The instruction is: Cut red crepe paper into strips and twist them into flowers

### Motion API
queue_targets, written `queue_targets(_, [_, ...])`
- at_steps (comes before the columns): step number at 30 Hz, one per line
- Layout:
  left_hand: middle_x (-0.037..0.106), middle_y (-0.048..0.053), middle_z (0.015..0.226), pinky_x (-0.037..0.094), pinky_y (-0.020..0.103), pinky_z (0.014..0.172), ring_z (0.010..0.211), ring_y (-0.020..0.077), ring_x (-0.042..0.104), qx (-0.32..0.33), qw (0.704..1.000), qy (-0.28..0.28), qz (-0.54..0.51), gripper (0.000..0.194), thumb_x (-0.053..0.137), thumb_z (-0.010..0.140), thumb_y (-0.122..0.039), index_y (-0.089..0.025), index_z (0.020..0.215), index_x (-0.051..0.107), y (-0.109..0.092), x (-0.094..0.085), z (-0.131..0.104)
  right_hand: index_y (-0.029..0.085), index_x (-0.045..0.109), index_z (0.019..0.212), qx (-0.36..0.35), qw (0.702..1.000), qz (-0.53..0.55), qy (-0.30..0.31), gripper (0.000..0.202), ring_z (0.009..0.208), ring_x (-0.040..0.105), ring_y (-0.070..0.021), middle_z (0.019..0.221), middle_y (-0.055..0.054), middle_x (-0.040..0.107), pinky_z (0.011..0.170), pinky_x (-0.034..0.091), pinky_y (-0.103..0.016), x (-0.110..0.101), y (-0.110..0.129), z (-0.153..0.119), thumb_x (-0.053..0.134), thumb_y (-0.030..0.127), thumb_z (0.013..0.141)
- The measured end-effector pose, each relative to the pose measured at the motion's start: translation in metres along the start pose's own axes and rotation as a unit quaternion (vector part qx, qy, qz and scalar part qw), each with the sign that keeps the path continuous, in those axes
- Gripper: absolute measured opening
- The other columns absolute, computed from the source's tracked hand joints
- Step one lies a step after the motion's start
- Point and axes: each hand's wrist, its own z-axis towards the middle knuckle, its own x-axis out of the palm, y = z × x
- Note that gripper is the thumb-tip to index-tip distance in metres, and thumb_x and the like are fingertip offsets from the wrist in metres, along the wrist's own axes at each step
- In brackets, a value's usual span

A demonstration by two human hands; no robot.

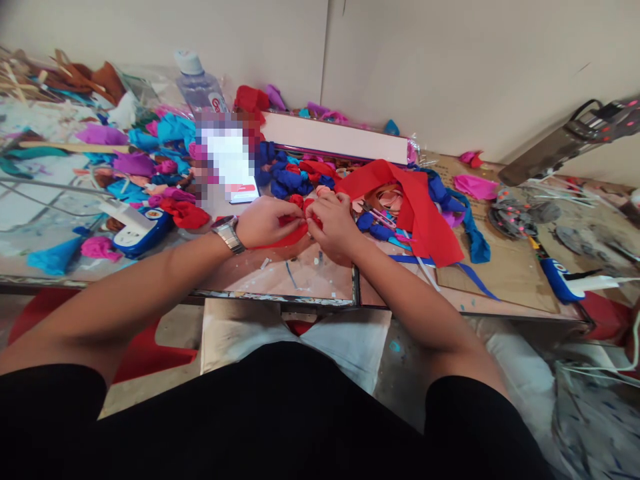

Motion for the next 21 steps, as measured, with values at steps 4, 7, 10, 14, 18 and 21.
queue_targets(4, [0.081, 0.006, 0.084, 0.035, 0.033, 0.067, 0.070, 0.0189, 0.065, -0.011, 1.000, -0.006, 0.022, 0.032, 0.059, 0.103, -0.041, -0.022, 0.102, 0.085, 0.0021, 0.0006, 0.0001, 0.025, 0.066, 0.095, 0.002, 1.000, 0.008, -0.011, 0.007, 0.115, 0.066, -0.0317, 0.100, -0.008, 0.079, 0.105, 0.032, -0.051, -0.0001, 0.0003, -0.0006, 0.061, 0.027, 0.097])
queue_targets(7, [0.082, 0.007, 0.085, 0.036, 0.033, 0.068, 0.071, 0.0192, 0.067, -0.017, 1.000, -0.005, 0.023, 0.035, 0.057, 0.105, -0.042, -0.022, 0.103, 0.086, 0.0039, 0.0000, 0.0006, 0.025, 0.069, 0.096, 0.006, 1.000, 0.008, -0.016, 0.009, 0.117, 0.065, -0.0327, 0.101, -0.008, 0.081, 0.108, 0.031, -0.052, -0.0015, 0.0003, -0.0006, 0.064, 0.032, 0.099])
queue_targets(10, [0.084, 0.008, 0.089, 0.037, 0.033, 0.069, 0.073, 0.0198, 0.069, -0.015, 1.000, -0.006, 0.019, 0.036, 0.057, 0.105, -0.041, -0.022, 0.103, 0.087, 0.0043, -0.0007, 0.0008, 0.025, 0.068, 0.094, 0.002, 1.000, -0.003, -0.018, 0.012, 0.117, 0.065, -0.0324, 0.100, -0.008, 0.080, 0.109, 0.031, -0.053, -0.0022, 0.0002, 0.0001, 0.061, 0.032, 0.101])
queue_targets(14, [0.084, 0.006, 0.086, 0.038, 0.033, 0.068, 0.070, 0.0190, 0.068, -0.014, 1.000, 0.000, 0.008, 0.030, 0.061, 0.098, -0.039, -0.022, 0.101, 0.086, 0.0043, -0.0014, 0.0007, 0.025, 0.065, 0.092, 0.001, 1.000, -0.003, -0.017, 0.010, 0.111, 0.065, -0.0309, 0.097, -0.008, 0.078, 0.106, 0.032, -0.052, -0.0015, 0.0002, 0.0013, 0.058, 0.029, 0.098])
queue_targets(18, [0.083, 0.006, 0.083, 0.037, 0.033, 0.067, 0.067, 0.0181, 0.066, -0.028, 1.000, 0.004, -0.006, 0.030, 0.063, 0.096, -0.041, -0.022, 0.096, 0.087, 0.0051, -0.0024, 0.0007, 0.025, 0.062, 0.090, 0.002, 1.000, -0.001, -0.017, 0.009, 0.108, 0.064, -0.0304, 0.094, -0.008, 0.076, 0.104, 0.032, -0.052, -0.0003, -0.0005, 0.0017, 0.057, 0.027, 0.097])
queue_targets(21, [0.082, 0.005, 0.083, 0.038, 0.032, 0.068, 0.068, 0.0174, 0.066, -0.030, 0.999, 0.004, -0.029, 0.033, 0.063, 0.098, -0.044, -0.022, 0.098, 0.087, 0.0043, -0.0047, 0.0008, 0.025, 0.061, 0.090, -0.007, 1.000, -0.001, -0.022, 0.009, 0.109, 0.065, -0.0306, 0.095, -0.008, 0.076, 0.103, 0.032, -0.052, 0.0004, -0.0019, 0.0014, 0.056, 0.027, 0.097])
